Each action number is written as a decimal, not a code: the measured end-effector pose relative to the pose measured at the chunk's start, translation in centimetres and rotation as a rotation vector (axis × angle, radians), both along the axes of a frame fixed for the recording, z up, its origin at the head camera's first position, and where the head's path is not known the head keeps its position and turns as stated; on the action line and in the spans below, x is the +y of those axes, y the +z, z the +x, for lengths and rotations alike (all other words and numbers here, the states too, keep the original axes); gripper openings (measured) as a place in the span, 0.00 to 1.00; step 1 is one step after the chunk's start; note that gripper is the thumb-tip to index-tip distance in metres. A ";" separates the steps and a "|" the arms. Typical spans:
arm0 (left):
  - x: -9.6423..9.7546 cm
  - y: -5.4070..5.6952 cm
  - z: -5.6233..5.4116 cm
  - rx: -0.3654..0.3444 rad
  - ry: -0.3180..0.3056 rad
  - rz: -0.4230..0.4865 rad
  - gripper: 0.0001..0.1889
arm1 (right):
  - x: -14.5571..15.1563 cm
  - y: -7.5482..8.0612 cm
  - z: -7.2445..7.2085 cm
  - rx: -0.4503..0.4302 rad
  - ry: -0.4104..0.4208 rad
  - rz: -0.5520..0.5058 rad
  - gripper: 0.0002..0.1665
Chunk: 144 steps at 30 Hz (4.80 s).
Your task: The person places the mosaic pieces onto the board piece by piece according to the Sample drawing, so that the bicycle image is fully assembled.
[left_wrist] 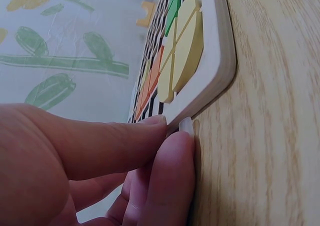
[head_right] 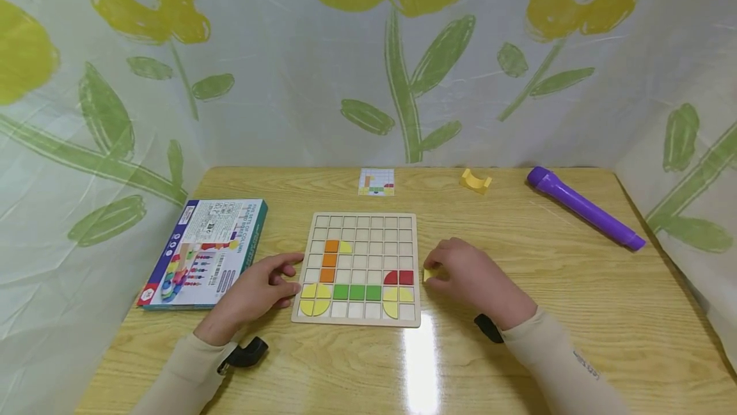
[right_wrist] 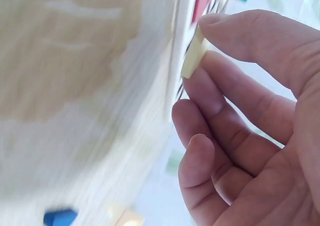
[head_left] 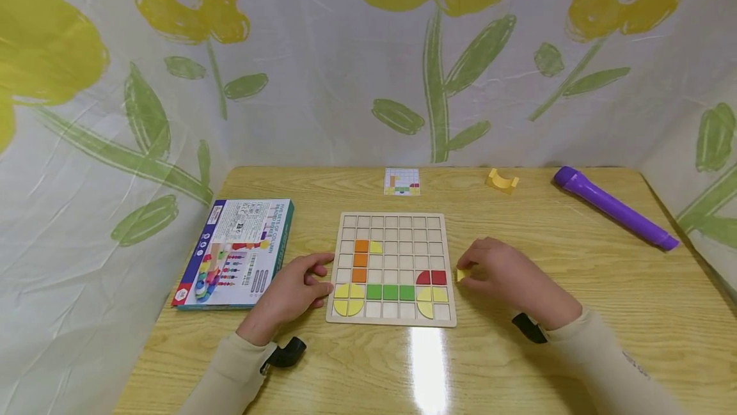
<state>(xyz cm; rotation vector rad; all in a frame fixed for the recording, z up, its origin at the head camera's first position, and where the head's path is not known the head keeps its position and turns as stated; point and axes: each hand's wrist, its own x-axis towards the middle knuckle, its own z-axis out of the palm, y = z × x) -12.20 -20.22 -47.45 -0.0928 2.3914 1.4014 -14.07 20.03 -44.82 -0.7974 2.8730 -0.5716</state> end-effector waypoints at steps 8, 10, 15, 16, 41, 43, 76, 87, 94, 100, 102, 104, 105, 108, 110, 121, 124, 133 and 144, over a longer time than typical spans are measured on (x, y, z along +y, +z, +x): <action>0.1 0.2 -0.1 0.009 -0.009 -0.022 0.30 | -2.1 -0.3 2.9 0.039 0.080 -0.021 0.10; 0.1 0.2 -0.1 0.010 -0.010 -0.031 0.30 | -2.4 -0.3 3.3 0.031 0.086 -0.026 0.10; 0.0 0.2 -0.1 0.010 -0.013 -0.023 0.30 | -2.9 -0.8 3.8 0.063 0.107 -0.025 0.09; -0.1 0.1 0.0 0.011 -0.016 -0.016 0.30 | -2.9 -0.9 3.9 0.068 0.108 -0.025 0.09; 0.0 -0.2 0.0 0.005 0.000 -0.008 0.31 | -3.8 -1.5 4.6 0.144 0.116 -0.009 0.10; 0.0 -0.2 0.0 0.008 -0.002 -0.004 0.31 | -3.8 -1.6 4.6 0.142 0.112 -0.007 0.10; 0.0 -0.1 0.0 0.004 -0.005 0.002 0.31 | -1.3 -0.5 4.0 0.170 0.090 -0.001 0.07; -0.1 -0.1 0.0 0.000 -0.008 0.001 0.31 | 6.1 0.3 2.7 0.137 -0.075 0.045 0.16; 0.0 -0.2 0.1 -0.013 0.005 -0.013 0.31 | 8.0 -0.6 2.0 0.157 -0.060 0.047 0.18; 0.1 -0.2 0.2 -0.012 0.005 -0.021 0.30 | 8.1 -1.3 1.6 0.149 -0.064 0.044 0.18; 0.1 -0.2 0.2 -0.009 0.003 -0.023 0.31 | 8.0 -1.5 1.4 0.149 -0.068 0.038 0.18; 0.1 -0.2 0.2 -0.008 0.003 -0.024 0.31 | 7.8 -1.7 1.3 0.151 -0.072 0.030 0.18; 0.1 -0.2 0.2 -0.007 0.002 -0.026 0.31 | 7.7 -1.7 1.2 0.148 -0.074 0.026 0.17; 0.1 -0.1 0.1 -0.005 0.004 -0.028 0.31 | 7.5 -1.8 1.0 0.140 -0.079 0.019 0.16; 0.1 -0.1 0.1 -0.004 0.003 -0.027 0.31 | 7.3 -1.8 0.9 0.126 -0.083 0.019 0.15; 0.1 -0.1 0.1 0.008 0.001 -0.026 0.30 | 7.0 -2.0 0.2 0.074 -0.106 0.025 0.10; 0.1 -0.1 0.0 0.009 0.001 -0.018 0.30 | 6.9 -1.9 0.1 0.074 -0.102 0.022 0.09; 0.0 -0.1 0.0 0.005 0.002 -0.009 0.30 | 7.4 -1.9 0.0 0.082 -0.104 0.016 0.08; 0.0 -0.2 0.1 0.003 0.007 -0.003 0.30 | 6.5 -1.5 0.1 0.021 -0.110 0.000 0.06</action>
